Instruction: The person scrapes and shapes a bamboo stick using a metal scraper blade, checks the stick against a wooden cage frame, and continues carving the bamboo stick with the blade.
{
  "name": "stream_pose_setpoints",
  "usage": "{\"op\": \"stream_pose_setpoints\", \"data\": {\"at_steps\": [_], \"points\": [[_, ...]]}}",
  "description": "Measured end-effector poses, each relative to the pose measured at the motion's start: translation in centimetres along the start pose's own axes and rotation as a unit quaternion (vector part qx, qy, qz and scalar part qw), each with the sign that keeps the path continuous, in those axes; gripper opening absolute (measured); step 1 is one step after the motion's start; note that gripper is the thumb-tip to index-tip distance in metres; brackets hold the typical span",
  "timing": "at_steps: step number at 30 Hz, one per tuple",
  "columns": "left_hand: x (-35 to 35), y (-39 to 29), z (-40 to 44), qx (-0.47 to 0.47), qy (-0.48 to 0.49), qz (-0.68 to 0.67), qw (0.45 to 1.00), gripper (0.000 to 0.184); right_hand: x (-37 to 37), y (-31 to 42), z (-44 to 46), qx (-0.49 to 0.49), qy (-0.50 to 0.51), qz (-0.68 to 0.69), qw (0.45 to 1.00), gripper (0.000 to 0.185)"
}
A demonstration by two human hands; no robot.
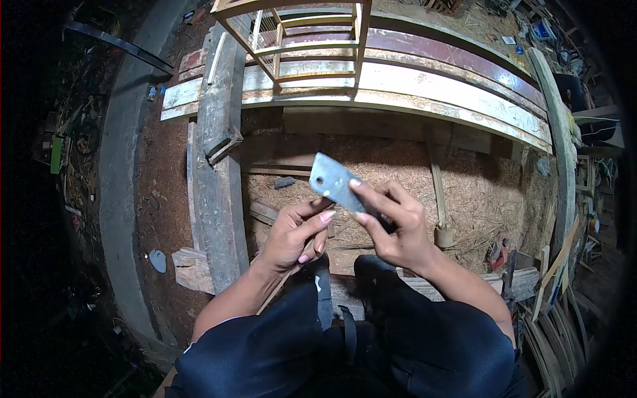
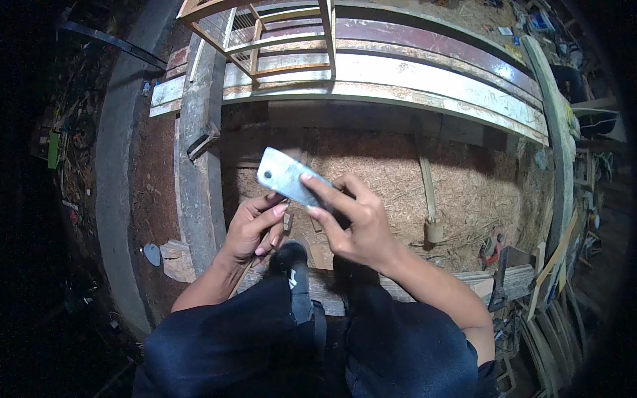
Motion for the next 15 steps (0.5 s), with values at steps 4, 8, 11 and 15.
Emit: {"op": "stream_pose_setpoints", "data": {"at_steps": [4, 8, 11, 15], "points": [[0.0, -0.1, -0.1, -0.002, -0.009, 0.009, 1.0, 0.011, 0.8, 1.4, -0.5, -0.028, 0.054, 0.008, 0.998, 0.048], [0.4, -0.4, 0.0, -0.004, 0.0, 0.0, 1.0, 0.012, 0.0, 0.5, -0.1, -0.017, 0.001, -0.003, 1.0, 0.049], [-0.1, -0.2, -0.1, -0.002, 0.002, 0.025, 1.0, 0.013, 0.7, 1.5, -0.5, -0.026, 0.064, -0.004, 0.998, 0.048], [0.9, -0.7, -0.4, -0.012, -0.005, 0.021, 1.0, 0.016, -0.4, 0.0, -0.1, 0.014, -0.014, -0.006, 1.0, 0.049]]}}
Point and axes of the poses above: each hand's wrist, its own z-axis towards the middle knuckle, its own x-axis out of the palm, y = z × x, the point moved 8 cm from there along z, towards the middle knuckle, and after that the axes turned 3 degrees about -z, right-handed, at the moved point
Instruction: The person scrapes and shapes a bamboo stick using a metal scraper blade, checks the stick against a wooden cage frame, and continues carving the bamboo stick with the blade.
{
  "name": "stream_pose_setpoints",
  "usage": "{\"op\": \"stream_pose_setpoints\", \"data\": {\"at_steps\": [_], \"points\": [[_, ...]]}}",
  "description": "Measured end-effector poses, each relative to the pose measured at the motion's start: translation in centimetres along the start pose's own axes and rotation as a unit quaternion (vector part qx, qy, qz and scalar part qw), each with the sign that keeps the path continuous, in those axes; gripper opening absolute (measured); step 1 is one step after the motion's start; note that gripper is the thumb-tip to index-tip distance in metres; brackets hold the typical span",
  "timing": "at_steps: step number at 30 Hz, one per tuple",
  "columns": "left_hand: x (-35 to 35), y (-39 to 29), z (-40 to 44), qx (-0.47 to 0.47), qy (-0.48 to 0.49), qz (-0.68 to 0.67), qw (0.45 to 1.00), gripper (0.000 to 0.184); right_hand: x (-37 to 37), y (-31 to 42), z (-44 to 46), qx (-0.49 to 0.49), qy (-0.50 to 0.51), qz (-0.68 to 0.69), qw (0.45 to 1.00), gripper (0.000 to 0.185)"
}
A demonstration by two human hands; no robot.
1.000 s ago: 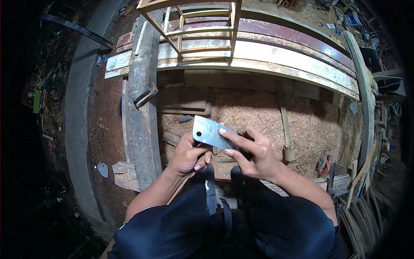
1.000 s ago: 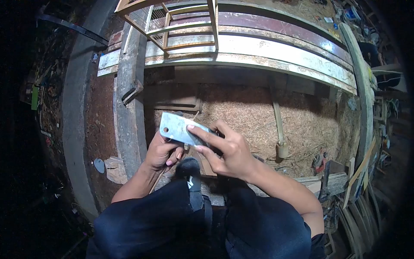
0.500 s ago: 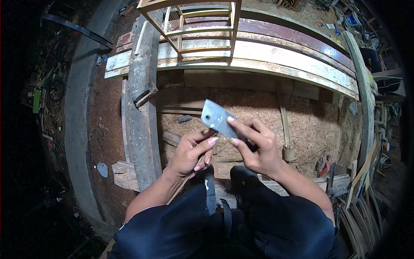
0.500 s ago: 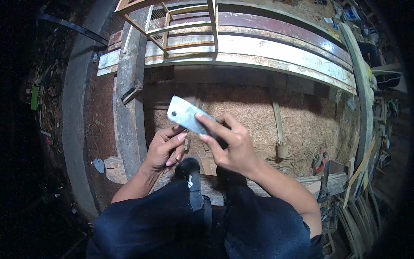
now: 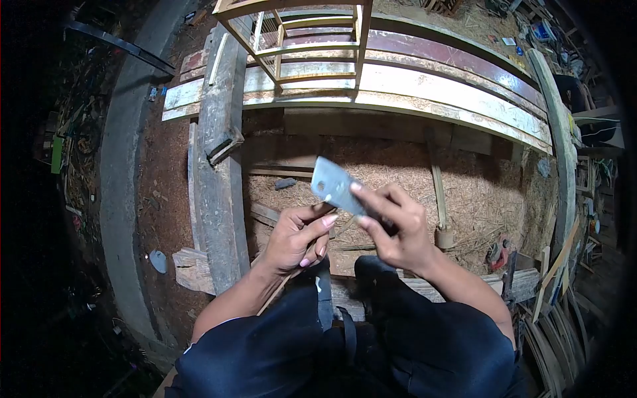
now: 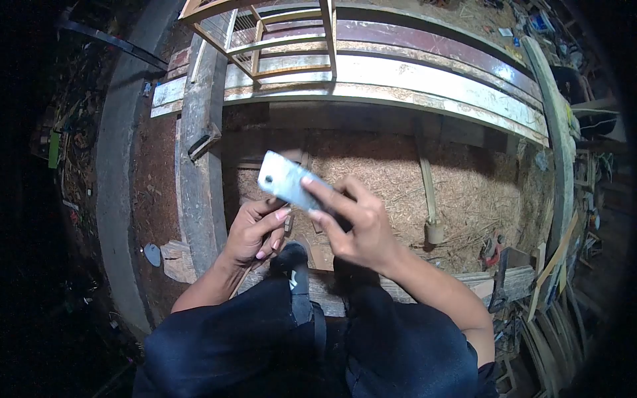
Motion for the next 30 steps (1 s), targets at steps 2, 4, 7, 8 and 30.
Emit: {"op": "stream_pose_setpoints", "data": {"at_steps": [2, 4, 7, 8, 30], "points": [[-0.7, 0.5, 0.0, 0.009, -0.005, 0.01, 1.0, 0.018, 1.1, 1.3, -0.6, -0.053, 0.051, 0.024, 0.997, 0.048], [-0.7, 0.4, 0.1, 0.014, -0.008, 0.019, 1.0, 0.021, 1.1, 1.0, -0.5, -0.04, 0.063, 0.016, 0.997, 0.047], [-0.3, 0.6, 0.2, 0.003, 0.019, -0.003, 1.0, 0.02, 0.2, 0.5, 0.1, -0.03, 0.007, 0.023, 0.999, 0.049], [-0.2, 0.5, 0.1, 0.004, 0.019, -0.002, 1.0, 0.02, 0.9, 0.9, -0.5, -0.049, 0.047, 0.03, 0.997, 0.049], [-0.5, 0.5, 0.1, 0.015, -0.009, -0.008, 1.0, 0.015, 0.9, 1.4, -0.1, -0.068, 0.039, 0.021, 0.997, 0.049]]}}
Point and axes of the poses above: each hand's wrist, its own z-axis towards the middle knuckle, its own x-axis out of the palm, y = z × x, the point moved 8 cm from there along z, towards the middle knuckle, and after that the axes turned 3 degrees about -z, right-handed, at the moved point
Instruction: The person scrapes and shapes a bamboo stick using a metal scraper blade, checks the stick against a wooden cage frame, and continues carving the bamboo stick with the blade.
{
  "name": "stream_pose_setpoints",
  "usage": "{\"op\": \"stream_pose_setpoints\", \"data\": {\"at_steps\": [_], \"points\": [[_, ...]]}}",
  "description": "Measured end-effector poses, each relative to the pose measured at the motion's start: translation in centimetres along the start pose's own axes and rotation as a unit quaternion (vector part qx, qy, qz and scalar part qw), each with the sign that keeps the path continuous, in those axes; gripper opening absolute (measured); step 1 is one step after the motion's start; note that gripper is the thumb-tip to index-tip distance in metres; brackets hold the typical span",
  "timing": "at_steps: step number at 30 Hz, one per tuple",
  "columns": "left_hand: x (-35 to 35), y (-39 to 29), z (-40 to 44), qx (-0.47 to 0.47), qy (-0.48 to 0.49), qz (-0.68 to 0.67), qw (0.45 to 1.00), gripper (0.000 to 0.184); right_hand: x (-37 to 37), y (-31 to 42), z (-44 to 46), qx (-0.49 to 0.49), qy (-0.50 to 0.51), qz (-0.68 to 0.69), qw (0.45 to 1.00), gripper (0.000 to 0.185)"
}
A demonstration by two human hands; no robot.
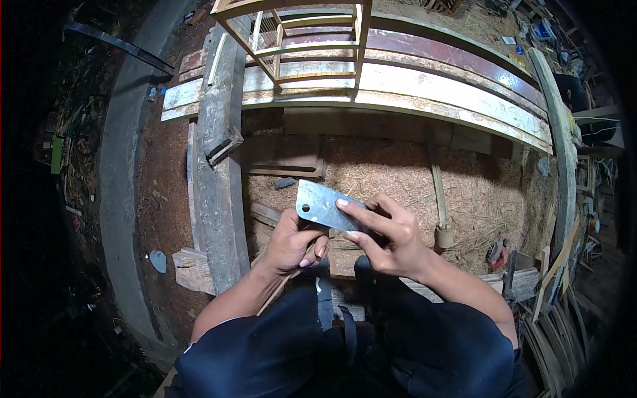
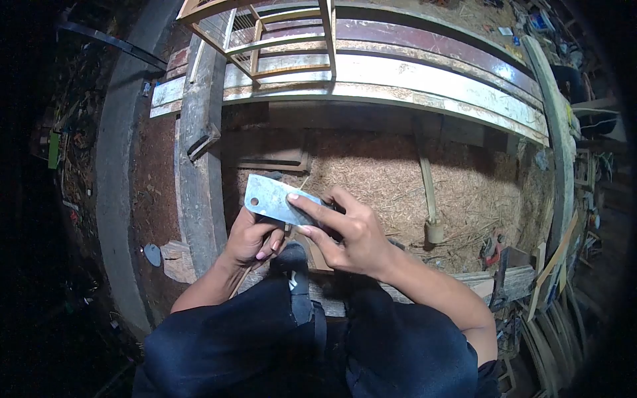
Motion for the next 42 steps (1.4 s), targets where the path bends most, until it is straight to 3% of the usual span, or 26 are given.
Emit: {"op": "stream_pose_setpoints", "data": {"at_steps": [3, 6, 18, 20, 24, 28, 32, 36, 38, 42], "points": [[0.8, -0.4, 0.1, -0.02, 0.006, -0.021, 1.0, 0.017, -0.6, -1.5, 0.0, 0.067, -0.015, -0.027, 0.997, 0.05], [0.0, -0.1, -0.1, 0.014, 0.0, -0.01, 1.0, 0.022, 0.1, 0.0, -0.2, 0.015, 0.02, -0.002, 1.0, 0.051], [0.2, -0.1, 0.1, 0.004, 0.041, -0.006, 0.999, 0.019, -0.4, -0.8, -0.2, 0.026, -0.014, -0.002, 1.0, 0.049], [0.0, -0.2, -0.3, 0.001, 0.003, 0.023, 1.0, 0.017, 0.3, 0.0, -0.4, 0.008, 0.031, -0.013, 0.999, 0.05], [0.0, 0.0, 0.1, -0.008, 0.031, 0.007, 0.999, 0.016, -0.5, -1.3, -0.1, 0.034, -0.031, -0.009, 0.999, 0.05], [0.2, -0.1, -0.4, -0.005, 0.019, 0.008, 1.0, 0.015, 0.3, -0.2, -0.6, 0.01, 0.03, -0.017, 0.999, 0.05], [0.4, 0.0, -0.1, -0.009, 0.048, 0.007, 0.999, 0.015, -0.7, -1.0, -0.3, 0.037, -0.035, -0.011, 0.999, 0.05], [0.2, -0.3, -0.3, -0.014, 0.017, 0.044, 0.999, 0.015, 0.2, -0.2, -0.7, 0.009, 0.018, 0.004, 1.0, 0.05], [0.1, -0.1, -0.2, -0.016, 0.029, 0.023, 0.999, 0.017, -0.2, -1.2, -0.5, 0.06, -0.01, 0.02, 0.998, 0.049], [0.0, -0.1, -0.5, -0.003, -0.013, 0.036, 0.999, 0.018, 0.2, 0.3, -0.6, 0.014, 0.029, -0.001, 0.999, 0.051]]}}
Point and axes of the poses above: each hand's wrist, its own z-axis towards the middle knuckle, its own x-axis out of the palm, y = z × x, the point moved 8 cm from there along z, towards the middle knuckle, and after that the axes turned 3 degrees about -z, right-handed, at the moved point
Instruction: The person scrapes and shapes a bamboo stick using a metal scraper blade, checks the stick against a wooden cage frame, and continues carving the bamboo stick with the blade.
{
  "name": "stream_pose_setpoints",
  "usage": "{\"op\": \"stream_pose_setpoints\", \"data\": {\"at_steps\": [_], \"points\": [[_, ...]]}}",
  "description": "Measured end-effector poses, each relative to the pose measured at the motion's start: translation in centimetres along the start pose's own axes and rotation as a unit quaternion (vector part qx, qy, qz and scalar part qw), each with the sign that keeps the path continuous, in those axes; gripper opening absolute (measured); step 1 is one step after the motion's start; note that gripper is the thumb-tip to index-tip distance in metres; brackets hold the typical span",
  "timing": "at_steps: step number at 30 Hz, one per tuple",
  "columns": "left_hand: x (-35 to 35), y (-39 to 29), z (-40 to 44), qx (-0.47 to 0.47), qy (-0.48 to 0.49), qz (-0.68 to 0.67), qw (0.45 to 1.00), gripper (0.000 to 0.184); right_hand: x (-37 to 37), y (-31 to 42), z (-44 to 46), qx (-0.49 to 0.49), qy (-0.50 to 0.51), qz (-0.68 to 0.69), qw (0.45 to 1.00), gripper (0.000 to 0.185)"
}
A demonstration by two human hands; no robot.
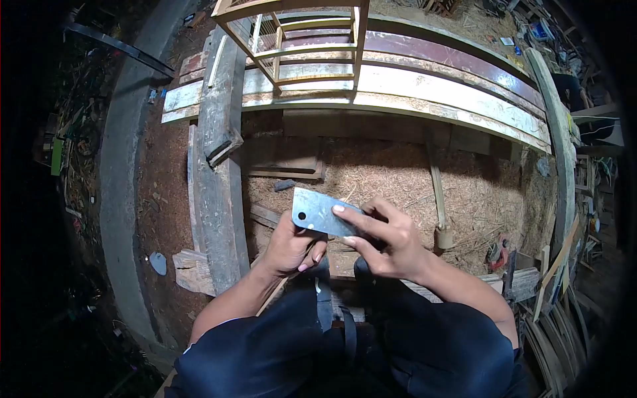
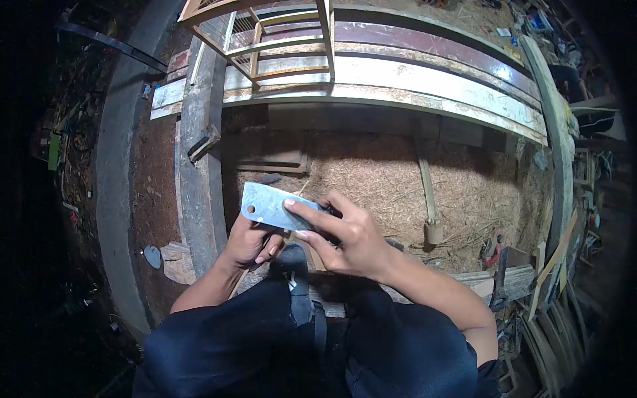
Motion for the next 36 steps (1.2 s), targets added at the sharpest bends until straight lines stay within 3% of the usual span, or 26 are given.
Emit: {"op": "stream_pose_setpoints", "data": {"at_steps": [2, 6, 9, 13, 14, 16, 18, 19, 20, 22, 25, 28, 36], "points": [[0.5, 0.0, 0.4, 0.003, 0.065, -0.027, 0.998, 0.019, -0.8, -1.5, 0.3, 0.026, -0.062, 0.004, 0.998, 0.05], [0.2, -0.1, 0.0, 0.003, 0.025, 0.002, 1.0, 0.019, 0.0, -0.2, 0.0, -0.003, -0.01, -0.005, 1.0, 0.049], [0.0, 0.1, 0.4, 0.003, 0.05, -0.015, 0.999, 0.017, -0.6, -1.0, 0.3, 0.018, -0.042, 0.004, 0.999, 0.05], [0.1, 0.2, 0.3, -0.011, 0.051, -0.01, 0.999, 0.018, -0.6, -0.5, 0.4, 0.022, -0.014, -0.009, 1.0, 0.051], [0.2, 0.2, 0.3, -0.006, 0.065, -0.013, 0.998, 0.021, -0.6, -0.8, 0.4, 0.022, -0.015, -0.008, 1.0, 0.051], [0.8, -0.3, 0.2, -0.019, 0.053, -0.018, 0.998, 0.031, -1.9, -3.2, 0.4, 0.071, -0.108, -0.013, 0.992, 0.05], [1.4, -0.6, 0.1, -0.01, 0.081, 0.044, 0.996, 0.039, -2.7, -3.6, 0.4, 0.054, -0.117, -0.045, 0.991, 0.053], [1.2, -0.5, 0.1, -0.002, 0.082, 0.036, 0.996, 0.037, -3.0, -5.1, 0.1, 0.191, -0.125, 0.132, 0.965, 0.055], [1.4, -0.6, 0.1, -0.003, 0.082, 0.033, 0.996, 0.037, -2.2, -6.5, -0.9, 0.318, -0.127, 0.302, 0.89, 0.058], [1.6, -1.0, 0.2, -0.003, 0.064, 0.113, 0.992, 0.036, -1.8, -6.6, -1.0, 0.324, -0.14, 0.333, 0.875, 0.051], [1.7, -1.1, 0.4, 0.025, 0.066, 0.169, 0.983, 0.033, -0.1, -6.7, -1.3, 0.361, -0.079, 0.433, 0.822, 0.027], [1.2, -1.0, 0.4, 0.026, 0.036, 0.191, 0.981, 0.028, 0.7, -6.6, -1.1, 0.359, -0.035, 0.366, 0.858, 0.027], [0.9, -0.5, 0.8, 0.055, 0.013, 0.231, 0.971, 0.023, 1.9, -6.6, -1.0, 0.361, -0.04, 0.366, 0.857, 0.023]]}}
Point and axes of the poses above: each hand's wrist, its own z-axis towards the middle knuckle, its own x-axis out of the palm, y = z × x, the point moved 8 cm from there along z, towards the middle knuckle, and after that the axes turned 3 degrees about -z, right-handed, at the moved point
